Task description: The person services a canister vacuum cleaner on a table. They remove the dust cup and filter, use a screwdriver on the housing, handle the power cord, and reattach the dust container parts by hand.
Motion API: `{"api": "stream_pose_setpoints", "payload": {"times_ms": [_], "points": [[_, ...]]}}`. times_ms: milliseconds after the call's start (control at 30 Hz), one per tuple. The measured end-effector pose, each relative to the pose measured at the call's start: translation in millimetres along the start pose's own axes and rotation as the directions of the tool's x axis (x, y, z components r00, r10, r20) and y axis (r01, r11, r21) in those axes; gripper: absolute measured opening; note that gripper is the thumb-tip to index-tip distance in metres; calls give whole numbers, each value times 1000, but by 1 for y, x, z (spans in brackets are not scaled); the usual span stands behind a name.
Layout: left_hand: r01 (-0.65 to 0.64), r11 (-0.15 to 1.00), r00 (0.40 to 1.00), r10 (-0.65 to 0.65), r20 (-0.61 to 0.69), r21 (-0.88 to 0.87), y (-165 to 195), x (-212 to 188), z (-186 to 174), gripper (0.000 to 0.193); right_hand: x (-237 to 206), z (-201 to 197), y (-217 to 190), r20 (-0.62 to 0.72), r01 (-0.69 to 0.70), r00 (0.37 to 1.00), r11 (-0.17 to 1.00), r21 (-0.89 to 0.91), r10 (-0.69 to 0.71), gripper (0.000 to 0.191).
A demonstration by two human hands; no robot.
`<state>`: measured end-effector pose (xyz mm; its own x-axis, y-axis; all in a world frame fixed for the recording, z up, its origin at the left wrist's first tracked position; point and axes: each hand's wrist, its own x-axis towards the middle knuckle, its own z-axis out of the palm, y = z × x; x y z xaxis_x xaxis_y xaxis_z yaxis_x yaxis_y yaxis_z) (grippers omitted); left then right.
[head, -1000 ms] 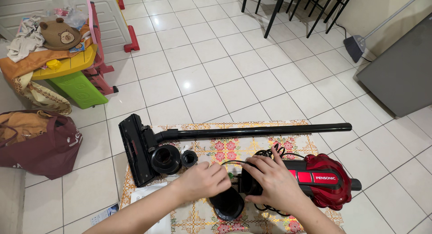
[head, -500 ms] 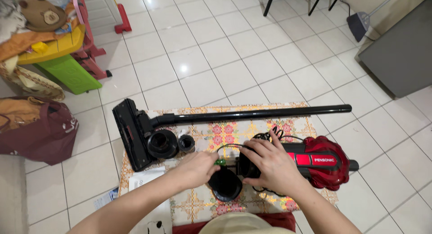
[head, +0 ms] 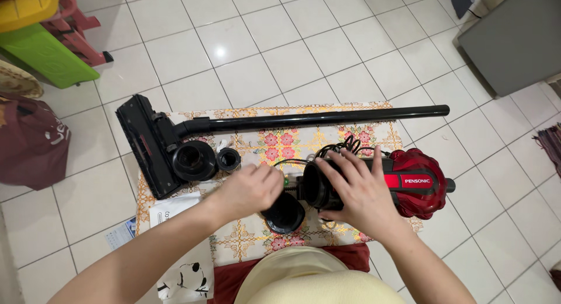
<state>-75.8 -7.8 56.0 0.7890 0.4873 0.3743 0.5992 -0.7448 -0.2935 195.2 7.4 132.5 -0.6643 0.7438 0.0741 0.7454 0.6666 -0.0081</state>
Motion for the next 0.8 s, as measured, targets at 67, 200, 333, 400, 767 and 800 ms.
{"api": "stream_pose_setpoints", "payload": {"times_ms": [67, 200, 333, 400, 767, 800], "points": [[181, 965, 982, -187, -15, -190, 2, 6, 3, 27, -2, 3, -2, -21, -10, 1000, 1000, 20, 10, 112], [454, 788, 889, -368, 273, -417, 7, 16, -5, 24, -5, 8, -1, -69, -3, 998, 999, 43, 6, 108], [574, 689, 809, -391, 440, -443, 2, 15, -28, 27, -8, 8, 1, -78, 9, 997, 997, 73, -3, 111], [556, 678, 827, -395, 400, -481, -4, 8, -42, 40, -9, 7, 1, -91, 18, 996, 996, 87, -10, 111], [380, 874, 911, -410, -40, -303, 6, 9, -49, 40, -12, 2, 0, -120, 5, 993, 991, 136, 11, 108], [379, 878, 907, -416, -73, -292, 6, 10, -48, 39, -13, 2, 0, -134, -1, 991, 990, 144, 20, 108]]}}
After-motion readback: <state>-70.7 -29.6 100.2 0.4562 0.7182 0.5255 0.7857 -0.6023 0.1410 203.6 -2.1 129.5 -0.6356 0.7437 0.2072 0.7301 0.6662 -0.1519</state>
